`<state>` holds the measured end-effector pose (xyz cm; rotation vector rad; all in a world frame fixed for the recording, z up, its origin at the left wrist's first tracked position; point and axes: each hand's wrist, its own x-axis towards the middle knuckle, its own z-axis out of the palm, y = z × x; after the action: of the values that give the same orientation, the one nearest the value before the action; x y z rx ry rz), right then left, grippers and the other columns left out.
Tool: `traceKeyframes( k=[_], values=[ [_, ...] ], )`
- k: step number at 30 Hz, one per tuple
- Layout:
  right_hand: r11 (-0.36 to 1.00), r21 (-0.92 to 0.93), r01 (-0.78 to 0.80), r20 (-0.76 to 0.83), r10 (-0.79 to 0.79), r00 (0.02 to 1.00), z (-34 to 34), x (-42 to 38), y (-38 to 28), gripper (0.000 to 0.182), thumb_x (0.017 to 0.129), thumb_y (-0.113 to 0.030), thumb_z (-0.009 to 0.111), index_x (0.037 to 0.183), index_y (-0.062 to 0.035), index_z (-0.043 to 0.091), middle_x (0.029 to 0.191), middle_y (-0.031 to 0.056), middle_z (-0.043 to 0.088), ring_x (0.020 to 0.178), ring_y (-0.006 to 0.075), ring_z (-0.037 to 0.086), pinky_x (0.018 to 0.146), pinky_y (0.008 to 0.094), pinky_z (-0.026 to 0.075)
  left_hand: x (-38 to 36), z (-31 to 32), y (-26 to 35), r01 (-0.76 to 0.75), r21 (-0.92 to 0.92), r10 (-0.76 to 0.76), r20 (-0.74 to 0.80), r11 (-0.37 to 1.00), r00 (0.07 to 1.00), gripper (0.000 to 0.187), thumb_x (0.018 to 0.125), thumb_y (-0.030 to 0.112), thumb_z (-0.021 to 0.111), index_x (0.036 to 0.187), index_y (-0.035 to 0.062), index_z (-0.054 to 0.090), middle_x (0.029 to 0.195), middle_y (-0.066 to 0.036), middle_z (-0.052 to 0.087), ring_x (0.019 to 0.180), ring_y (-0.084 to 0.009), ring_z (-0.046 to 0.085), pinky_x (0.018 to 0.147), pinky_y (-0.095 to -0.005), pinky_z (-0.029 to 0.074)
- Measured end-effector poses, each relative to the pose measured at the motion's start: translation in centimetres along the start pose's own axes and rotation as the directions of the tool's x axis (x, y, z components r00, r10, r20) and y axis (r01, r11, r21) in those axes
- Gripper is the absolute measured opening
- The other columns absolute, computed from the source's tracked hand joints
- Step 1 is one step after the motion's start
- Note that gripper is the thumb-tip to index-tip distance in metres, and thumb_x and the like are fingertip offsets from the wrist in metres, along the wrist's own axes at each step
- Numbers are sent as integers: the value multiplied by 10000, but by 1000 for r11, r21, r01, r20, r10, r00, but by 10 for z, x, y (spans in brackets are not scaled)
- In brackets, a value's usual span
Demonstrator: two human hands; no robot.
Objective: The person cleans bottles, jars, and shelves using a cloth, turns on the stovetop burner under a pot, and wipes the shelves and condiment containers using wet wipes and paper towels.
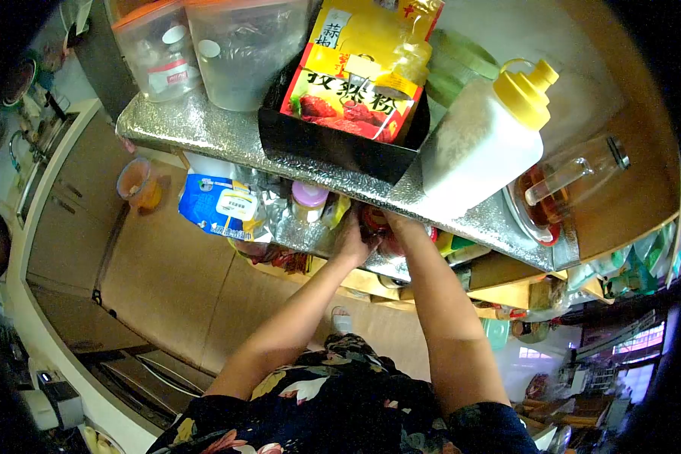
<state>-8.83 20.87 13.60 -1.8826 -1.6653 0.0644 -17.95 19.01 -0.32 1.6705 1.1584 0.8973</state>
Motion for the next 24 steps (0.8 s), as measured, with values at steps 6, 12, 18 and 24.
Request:
traceKeyframes(
  k=[6, 12, 18, 24],
  values=[
    [998, 69, -4, -43, 7, 999, -6, 3, 2, 395, 897, -301, 637, 1224, -84, 590, 1186, 104, 620, 1084, 242, 573, 948, 361, 440, -18, 0, 5, -165, 26, 167, -168, 986, 971, 952, 744, 148, 776, 1487, -8, 201, 1435, -268, 395, 1339, -403, 392, 1120, -442, 321],
    [993, 115, -5, -25, 8, 1000, -3, 4, -1, 380, 901, -288, 635, 1216, -80, 594, 1169, 102, 625, 1059, 233, 581, 924, 357, 453, -73, -29, 4, -74, -152, 69, -34, 986, 997, 647, 838, 69, 665, 1415, 44, 374, 1214, -233, 538, 1067, -340, 594, 892, -405, 501],
    [994, 108, 0, 87, -10, 996, 7, -2, -9, 366, 905, -276, 633, 1208, -75, 598, 1152, 99, 630, 1035, 224, 589, 899, 352, 466, -68, -76, 13, -355, -69, 302, -390, 932, 870, 360, 854, -18, 575, 1206, 55, 573, 1011, -132, 614, 906, -266, 642, 802, -373, 508],
    [985, 169, -20, 72, 8, 997, 5, 6, -12, 351, 909, -263, 632, 1201, -70, 603, 1136, 97, 635, 1011, 216, 597, 875, 347, 480, -39, -121, 19, -339, 189, 388, -474, 921, 790, 442, 819, -7, 634, 1247, 37, 536, 1138, -175, 580, 1051, -343, 584, 903, -405, 475]
  ],
)
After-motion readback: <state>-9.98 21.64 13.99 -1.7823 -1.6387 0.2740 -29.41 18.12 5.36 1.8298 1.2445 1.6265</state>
